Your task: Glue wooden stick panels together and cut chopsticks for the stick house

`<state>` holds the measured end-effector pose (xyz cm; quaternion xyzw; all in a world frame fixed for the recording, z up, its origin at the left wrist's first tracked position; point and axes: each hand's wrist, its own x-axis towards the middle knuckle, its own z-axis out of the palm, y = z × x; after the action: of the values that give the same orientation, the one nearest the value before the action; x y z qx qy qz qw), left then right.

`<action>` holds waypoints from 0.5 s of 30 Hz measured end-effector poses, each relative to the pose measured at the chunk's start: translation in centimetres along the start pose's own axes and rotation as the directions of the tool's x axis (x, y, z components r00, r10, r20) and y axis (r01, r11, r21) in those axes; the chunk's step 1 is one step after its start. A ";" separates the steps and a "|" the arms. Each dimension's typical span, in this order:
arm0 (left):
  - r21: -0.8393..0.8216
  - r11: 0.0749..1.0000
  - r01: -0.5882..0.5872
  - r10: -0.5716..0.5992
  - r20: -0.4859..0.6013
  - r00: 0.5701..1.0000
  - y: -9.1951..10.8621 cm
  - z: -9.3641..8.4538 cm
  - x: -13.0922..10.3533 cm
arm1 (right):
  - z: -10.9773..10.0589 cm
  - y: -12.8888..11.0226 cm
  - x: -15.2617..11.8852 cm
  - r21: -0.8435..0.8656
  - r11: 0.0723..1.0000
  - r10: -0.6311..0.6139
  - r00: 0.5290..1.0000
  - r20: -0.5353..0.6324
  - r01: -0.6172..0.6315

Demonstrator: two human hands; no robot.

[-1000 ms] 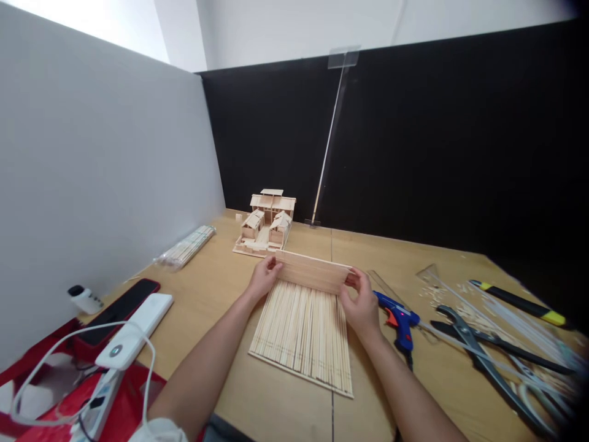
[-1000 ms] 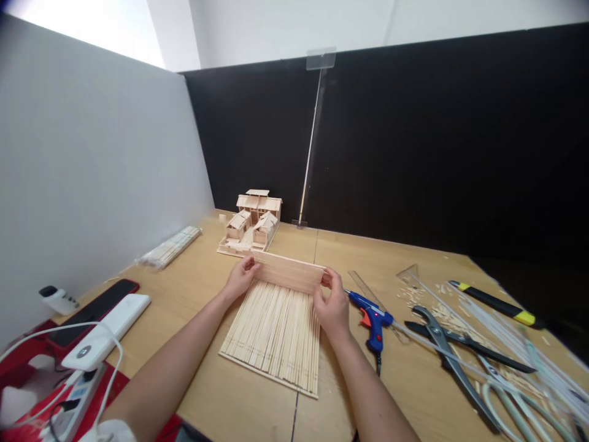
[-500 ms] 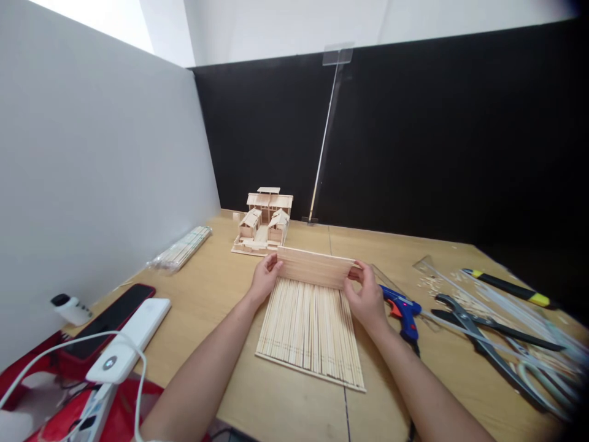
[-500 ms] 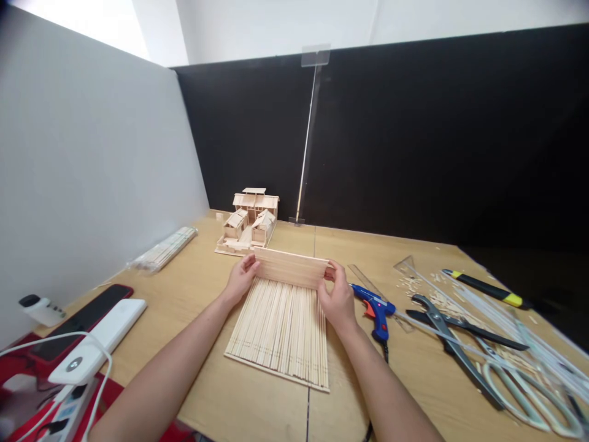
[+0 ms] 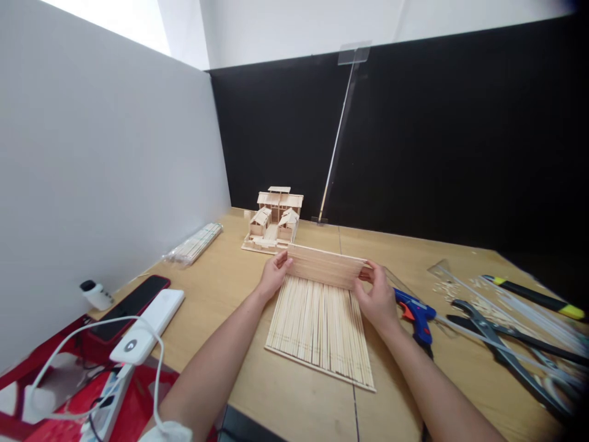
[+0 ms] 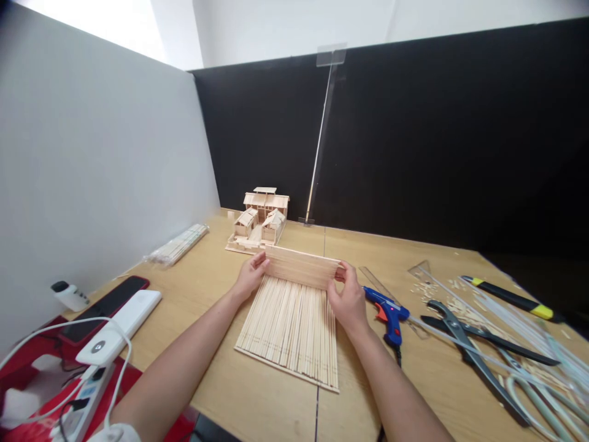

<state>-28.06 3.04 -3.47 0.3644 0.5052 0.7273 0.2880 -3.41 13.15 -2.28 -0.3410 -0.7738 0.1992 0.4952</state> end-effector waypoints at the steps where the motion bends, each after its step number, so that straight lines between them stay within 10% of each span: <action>1: -0.005 1.000 0.004 -0.004 0.010 1.000 0.1 -0.1 0.0 | 0.0 -0.1 0.0 -0.004 1.000 -0.001 1.000 0.002 0.001; 15: 0.012 0.999 0.048 -0.048 0.029 0.998 0.1 -0.7 0.5 | -1.1 -0.9 2.7 -0.076 0.997 0.045 0.978 0.204 -0.030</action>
<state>-28.93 3.05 -3.38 0.3645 0.5137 0.7119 0.3105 -3.41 14.47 0.44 -0.3511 -0.8210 0.2145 0.3958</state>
